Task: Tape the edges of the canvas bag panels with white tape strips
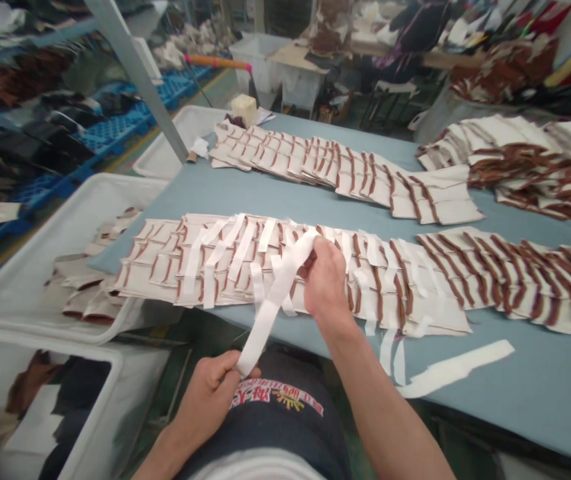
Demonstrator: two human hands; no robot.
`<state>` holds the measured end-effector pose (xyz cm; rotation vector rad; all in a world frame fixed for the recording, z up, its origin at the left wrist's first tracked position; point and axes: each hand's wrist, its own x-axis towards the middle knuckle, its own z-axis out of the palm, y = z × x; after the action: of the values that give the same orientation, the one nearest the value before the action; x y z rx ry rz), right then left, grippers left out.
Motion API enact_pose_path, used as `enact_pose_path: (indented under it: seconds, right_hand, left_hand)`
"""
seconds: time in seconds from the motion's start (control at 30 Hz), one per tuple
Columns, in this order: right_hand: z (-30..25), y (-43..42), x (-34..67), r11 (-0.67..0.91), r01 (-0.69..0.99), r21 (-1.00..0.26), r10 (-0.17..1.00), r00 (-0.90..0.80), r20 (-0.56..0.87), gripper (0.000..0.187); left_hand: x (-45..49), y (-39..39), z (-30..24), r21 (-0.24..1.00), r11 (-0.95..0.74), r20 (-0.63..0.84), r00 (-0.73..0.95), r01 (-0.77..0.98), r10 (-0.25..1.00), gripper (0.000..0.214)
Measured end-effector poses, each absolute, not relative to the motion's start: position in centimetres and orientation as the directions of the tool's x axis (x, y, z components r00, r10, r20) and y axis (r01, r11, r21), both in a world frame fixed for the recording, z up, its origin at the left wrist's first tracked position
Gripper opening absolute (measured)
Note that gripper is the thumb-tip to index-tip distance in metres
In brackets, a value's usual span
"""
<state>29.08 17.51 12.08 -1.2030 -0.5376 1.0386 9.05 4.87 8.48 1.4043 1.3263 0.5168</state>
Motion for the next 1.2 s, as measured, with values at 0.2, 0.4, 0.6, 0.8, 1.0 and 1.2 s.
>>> enact_pose_path:
  seconds: [0.2,0.4,0.6,0.8,1.0,1.2]
  right_hand:
    - [15.7,20.7,30.8,0.206,-0.230,-0.951,0.815,0.578,0.036,0.024]
    - [19.9,20.6,29.4,0.254,-0.296,-0.921,0.884,0.456,0.097,0.023]
    - [23.7,18.8,28.0,0.179,-0.304,-0.936,0.965,0.240,0.107,0.021]
    - [25.9,17.0,27.4,0.157,-0.197,-0.968,0.986,0.076,0.145,0.029]
    - [26.3,16.8,26.5,0.203,-0.210,-0.956,0.977,0.103,0.185,0.025]
    - [25.1,16.2,25.6,0.192,-0.296,-0.936,0.977,0.150,0.153,0.028]
  left_hand:
    - [8.6,4.9,6.9,0.877,0.184,-0.358,0.349,0.443,0.866,0.042]
    - [8.6,5.1,6.0,0.912,0.198,-0.330,0.358,0.358,0.873,0.045]
    - [8.3,6.9,6.2,0.959,0.185,-0.257,0.385,0.214,0.887,0.068]
    - [7.6,11.2,8.5,0.970,0.164,-0.222,0.393,0.177,0.892,0.072]
    - [10.9,12.9,12.4,0.993,0.116,-0.105,0.342,-0.010,0.934,0.049]
    - [13.0,12.8,13.0,0.983,0.127,-0.103,0.179,-0.130,0.978,0.029]
